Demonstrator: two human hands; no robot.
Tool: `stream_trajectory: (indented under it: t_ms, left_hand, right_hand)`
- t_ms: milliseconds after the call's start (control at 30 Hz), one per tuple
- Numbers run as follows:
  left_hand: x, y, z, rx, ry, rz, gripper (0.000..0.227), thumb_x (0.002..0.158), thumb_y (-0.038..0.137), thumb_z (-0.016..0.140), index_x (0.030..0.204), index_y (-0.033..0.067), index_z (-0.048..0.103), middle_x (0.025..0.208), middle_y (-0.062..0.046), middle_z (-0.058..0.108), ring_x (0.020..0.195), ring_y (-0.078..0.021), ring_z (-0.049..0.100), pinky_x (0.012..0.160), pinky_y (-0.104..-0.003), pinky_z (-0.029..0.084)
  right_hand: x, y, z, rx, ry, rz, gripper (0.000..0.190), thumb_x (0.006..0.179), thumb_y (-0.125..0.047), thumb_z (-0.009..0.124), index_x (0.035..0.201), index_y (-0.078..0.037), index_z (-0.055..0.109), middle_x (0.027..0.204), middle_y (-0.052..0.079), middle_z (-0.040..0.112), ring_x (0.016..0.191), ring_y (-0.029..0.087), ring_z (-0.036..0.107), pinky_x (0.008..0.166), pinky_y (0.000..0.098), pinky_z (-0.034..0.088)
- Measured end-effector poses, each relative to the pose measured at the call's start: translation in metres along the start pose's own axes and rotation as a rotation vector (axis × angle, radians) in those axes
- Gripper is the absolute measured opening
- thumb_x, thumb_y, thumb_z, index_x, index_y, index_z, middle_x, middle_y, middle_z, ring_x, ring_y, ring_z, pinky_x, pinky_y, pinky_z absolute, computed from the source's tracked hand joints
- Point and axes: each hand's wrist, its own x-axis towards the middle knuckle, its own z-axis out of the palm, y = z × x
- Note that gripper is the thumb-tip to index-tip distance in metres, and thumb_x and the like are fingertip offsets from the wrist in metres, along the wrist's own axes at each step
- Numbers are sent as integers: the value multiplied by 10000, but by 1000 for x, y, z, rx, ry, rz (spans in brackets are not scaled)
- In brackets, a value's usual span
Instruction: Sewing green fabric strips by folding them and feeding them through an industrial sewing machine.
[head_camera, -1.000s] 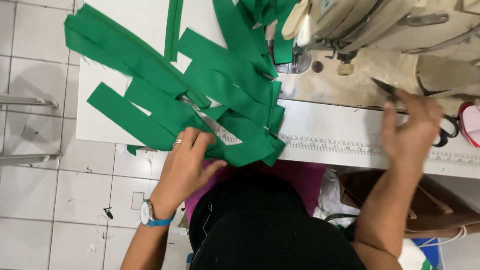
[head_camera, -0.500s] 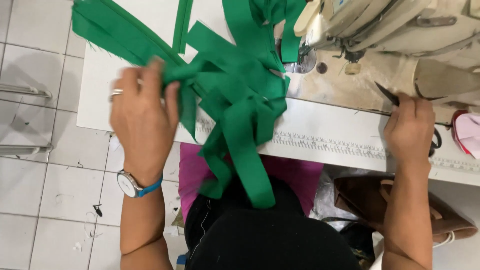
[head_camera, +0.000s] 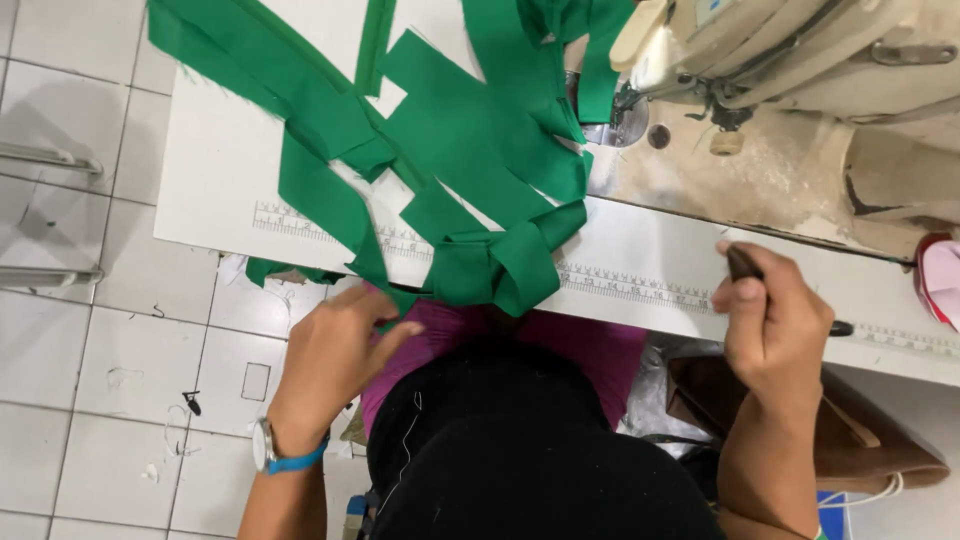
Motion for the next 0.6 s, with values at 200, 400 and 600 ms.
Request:
stream_trajectory:
  t_ms: [200,400,600]
  left_hand:
    - [-13,-37,37,154,593,175,447,931,-77,631,1313,155,640,1190,-178,542,1019,-375,579,755,-459,540]
    - [22,-37,24,332,791,481,267,1002,101,605,1137,309,705,1321,-103,569,1177,-323,530,940,-433,483]
    - [-2,21,-26,-296,280,392,93,838,220,733,858,133,704,815,-121,692,841,-384,684,730,-469,528]
  right_hand:
    - [-4,-32,22,135,-80,-70,471,1119,-326,376,1291,20,646,766,69,671,688,159,686,708,266,555]
    - [9,-55,45,215,-115,-194,413,1025,-370,477,1141,-76,745,602,-14,705,550,196,694,601,324,580]
    - [6,-68,48,228,-190,-165,286,966,-336,605,1034,-104,758,591,18,707,547,230,714,561,316,571]
